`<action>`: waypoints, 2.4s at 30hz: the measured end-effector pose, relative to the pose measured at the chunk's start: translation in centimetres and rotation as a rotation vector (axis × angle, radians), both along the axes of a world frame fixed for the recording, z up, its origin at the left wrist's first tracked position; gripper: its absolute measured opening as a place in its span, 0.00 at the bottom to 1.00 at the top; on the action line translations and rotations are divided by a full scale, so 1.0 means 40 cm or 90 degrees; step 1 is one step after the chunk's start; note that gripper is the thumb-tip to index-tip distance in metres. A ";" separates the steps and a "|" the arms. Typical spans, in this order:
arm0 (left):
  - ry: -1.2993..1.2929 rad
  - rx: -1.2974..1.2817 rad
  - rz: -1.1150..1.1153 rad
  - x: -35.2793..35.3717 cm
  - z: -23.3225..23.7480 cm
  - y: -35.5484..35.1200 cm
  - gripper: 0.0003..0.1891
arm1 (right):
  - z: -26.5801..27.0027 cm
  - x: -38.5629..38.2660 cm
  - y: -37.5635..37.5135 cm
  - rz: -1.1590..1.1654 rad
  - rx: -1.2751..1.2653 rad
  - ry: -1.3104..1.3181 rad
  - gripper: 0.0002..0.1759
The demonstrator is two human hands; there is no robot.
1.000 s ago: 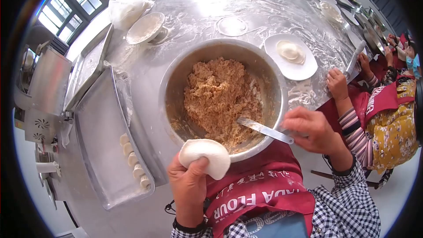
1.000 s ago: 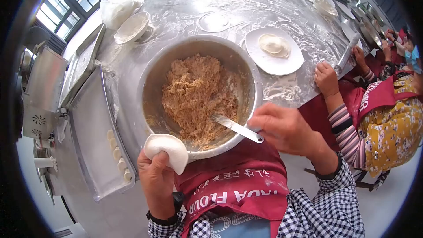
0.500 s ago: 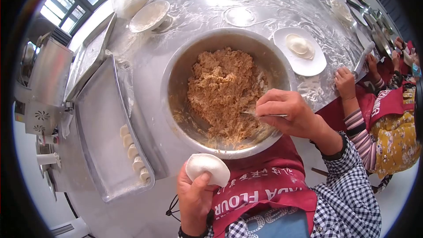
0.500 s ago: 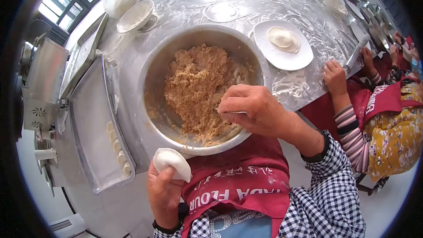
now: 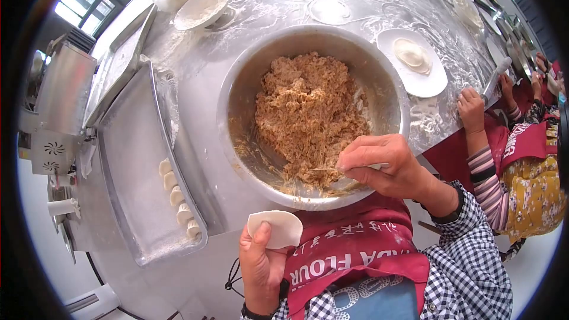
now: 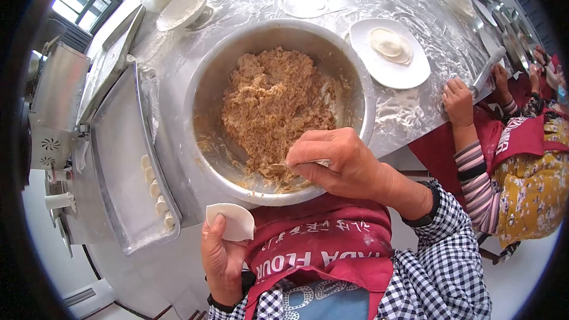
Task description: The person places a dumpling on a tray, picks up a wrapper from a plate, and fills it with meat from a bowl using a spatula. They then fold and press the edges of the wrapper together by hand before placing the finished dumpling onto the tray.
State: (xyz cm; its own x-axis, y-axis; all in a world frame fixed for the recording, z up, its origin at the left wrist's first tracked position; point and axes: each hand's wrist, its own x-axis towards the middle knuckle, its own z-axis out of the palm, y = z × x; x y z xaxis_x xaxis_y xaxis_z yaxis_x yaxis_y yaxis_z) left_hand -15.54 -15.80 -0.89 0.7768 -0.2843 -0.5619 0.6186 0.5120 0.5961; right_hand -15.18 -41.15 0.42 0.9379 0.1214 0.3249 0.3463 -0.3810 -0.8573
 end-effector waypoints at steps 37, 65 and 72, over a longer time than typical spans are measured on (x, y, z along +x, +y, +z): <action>0.028 -0.179 -0.085 0.087 0.088 -0.095 0.21 | 0.086 -0.040 -0.007 0.118 0.004 -0.285 0.07; -0.007 -0.173 -0.073 0.087 0.078 -0.103 0.21 | 0.062 -0.088 0.015 0.023 -0.067 -0.259 0.10; -0.013 -0.149 -0.078 0.088 0.077 -0.103 0.21 | 0.039 -0.090 -0.006 0.036 0.164 -0.196 0.06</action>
